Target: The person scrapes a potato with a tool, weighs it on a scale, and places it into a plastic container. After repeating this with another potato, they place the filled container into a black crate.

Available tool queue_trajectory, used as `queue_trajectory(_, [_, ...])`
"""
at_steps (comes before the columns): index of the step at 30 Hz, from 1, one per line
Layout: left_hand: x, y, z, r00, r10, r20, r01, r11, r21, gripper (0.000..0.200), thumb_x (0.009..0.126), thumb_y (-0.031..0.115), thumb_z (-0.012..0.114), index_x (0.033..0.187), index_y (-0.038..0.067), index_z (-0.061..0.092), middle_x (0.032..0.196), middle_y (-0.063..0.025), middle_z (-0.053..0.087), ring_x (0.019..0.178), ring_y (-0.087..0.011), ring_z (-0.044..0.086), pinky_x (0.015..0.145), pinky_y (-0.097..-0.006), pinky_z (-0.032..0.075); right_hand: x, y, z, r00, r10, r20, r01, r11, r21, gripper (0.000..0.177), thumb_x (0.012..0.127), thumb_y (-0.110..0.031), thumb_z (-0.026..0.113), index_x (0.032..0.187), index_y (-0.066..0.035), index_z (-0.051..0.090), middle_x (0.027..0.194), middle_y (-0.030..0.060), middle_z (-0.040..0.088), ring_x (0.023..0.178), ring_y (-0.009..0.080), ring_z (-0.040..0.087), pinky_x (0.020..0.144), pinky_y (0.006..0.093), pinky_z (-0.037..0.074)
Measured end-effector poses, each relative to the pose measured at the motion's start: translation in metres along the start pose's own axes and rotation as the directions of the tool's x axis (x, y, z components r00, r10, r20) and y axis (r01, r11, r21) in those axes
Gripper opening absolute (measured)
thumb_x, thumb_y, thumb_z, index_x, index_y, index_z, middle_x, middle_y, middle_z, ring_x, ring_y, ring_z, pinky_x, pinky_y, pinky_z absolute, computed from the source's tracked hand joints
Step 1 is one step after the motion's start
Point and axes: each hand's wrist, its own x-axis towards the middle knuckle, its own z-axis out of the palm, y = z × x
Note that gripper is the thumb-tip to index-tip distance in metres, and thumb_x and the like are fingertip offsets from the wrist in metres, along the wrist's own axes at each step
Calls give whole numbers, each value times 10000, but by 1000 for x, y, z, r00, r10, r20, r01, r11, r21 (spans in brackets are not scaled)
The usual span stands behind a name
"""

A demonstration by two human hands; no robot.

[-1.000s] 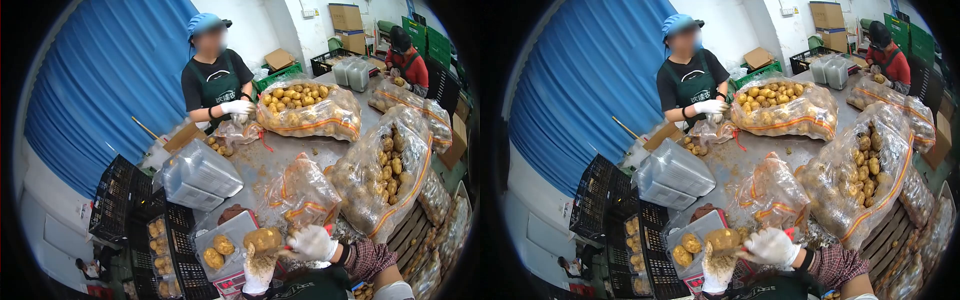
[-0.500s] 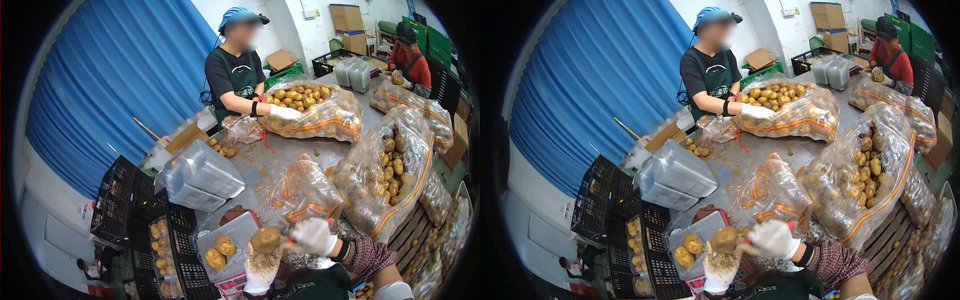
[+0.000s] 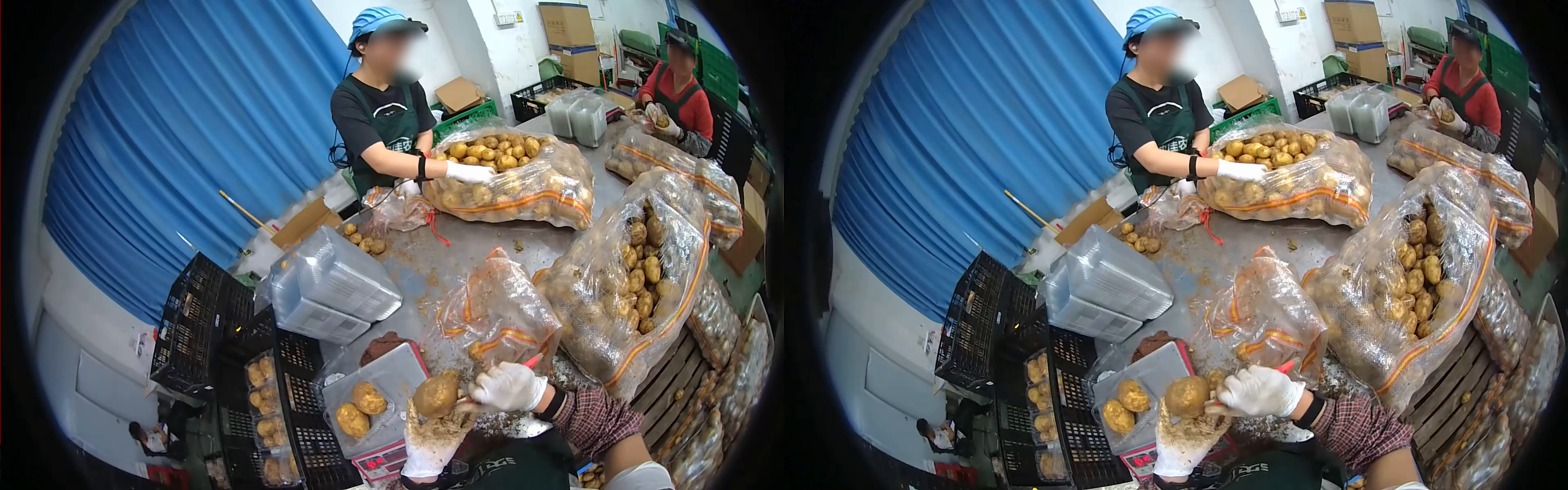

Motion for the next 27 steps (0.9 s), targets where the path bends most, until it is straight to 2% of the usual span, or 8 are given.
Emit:
queue_trajectory(2, [-2, -4, 3, 987, 81, -141, -22, 925, 379, 810, 867, 625, 446, 1429, 56, 325, 1412, -187, 406, 1283, -338, 404, 1108, -546, 222, -2, 1, -2, 992, -121, 47, 118, 992, 50, 374, 777, -493, 676, 718, -152, 532, 602, -8, 423, 518, 139, 476, 486, 270, 367])
queue_trajectory(6, [0, -4, 6, 997, 22, -78, -7, 982, 190, 786, 876, 616, 431, 1440, 81, 316, 1430, -182, 389, 1306, -339, 379, 1113, -554, 208, 2, -1, -9, 998, 56, -7, -56, 998, 31, 361, 802, -464, 657, 694, -148, 520, 608, -10, 436, 509, 139, 487, 483, 274, 375])
queue_trajectory(11, [-1, -9, 21, 982, 170, -78, -83, 771, 632, 754, 890, 609, 395, 1421, 77, 331, 1429, -182, 380, 1290, -356, 395, 1076, -576, 279, -7, 6, -12, 982, -151, 117, 119, 963, 244, 340, 740, -447, 717, 702, -137, 584, 578, 11, 472, 503, 178, 527, 479, 308, 408])
queue_trajectory(15, [7, 6, 11, 983, 178, -36, -120, 785, 607, 764, 881, 620, 426, 1413, 81, 333, 1394, -171, 406, 1268, -372, 410, 1028, -589, 350, 4, 11, -34, 845, 533, -29, -433, 717, 546, 276, 739, -314, 742, 644, -97, 600, 564, 89, 538, 494, 267, 555, 478, 361, 432])
queue_trajectory(21, [13, 19, -15, 983, -12, 183, -30, 974, 225, 743, 865, 595, 527, 1415, 132, 342, 1396, -145, 418, 1272, -339, 412, 984, -573, 407, 6, -14, -40, 847, 439, 299, -531, 706, 468, 379, 800, -431, 684, 642, -103, 577, 569, 97, 555, 508, 269, 582, 480, 361, 456])
queue_trajectory(24, [10, 18, -20, 985, 72, 155, -159, 712, 684, 668, 906, 542, 499, 1422, 148, 340, 1414, -83, 428, 1307, -249, 401, 1074, -555, 303, 6, -27, -39, 959, 196, 205, -255, 914, 314, 400, 776, -439, 699, 605, -119, 528, 564, 38, 511, 509, 212, 573, 461, 335, 445])
queue_trajectory(26, [11, 11, -19, 966, 239, 99, -135, 139, 981, 571, 908, 473, 528, 1393, 204, 391, 1380, -24, 471, 1294, -195, 424, 1111, -462, 286, 2, -13, -26, 930, 344, 126, -367, 876, 313, 397, 782, -428, 694, 606, -114, 529, 571, 52, 527, 509, 222, 577, 457, 348, 446])
queue_trajectory(27, [9, 6, -15, 966, 239, 103, -139, 141, 980, 571, 908, 473, 528, 1393, 204, 391, 1380, -24, 471, 1294, -195, 424, 1111, -462, 286, 0, -6, -18, 904, 424, 58, -421, 857, 296, 394, 784, -427, 692, 606, -115, 528, 576, 56, 532, 503, 227, 575, 449, 356, 443])
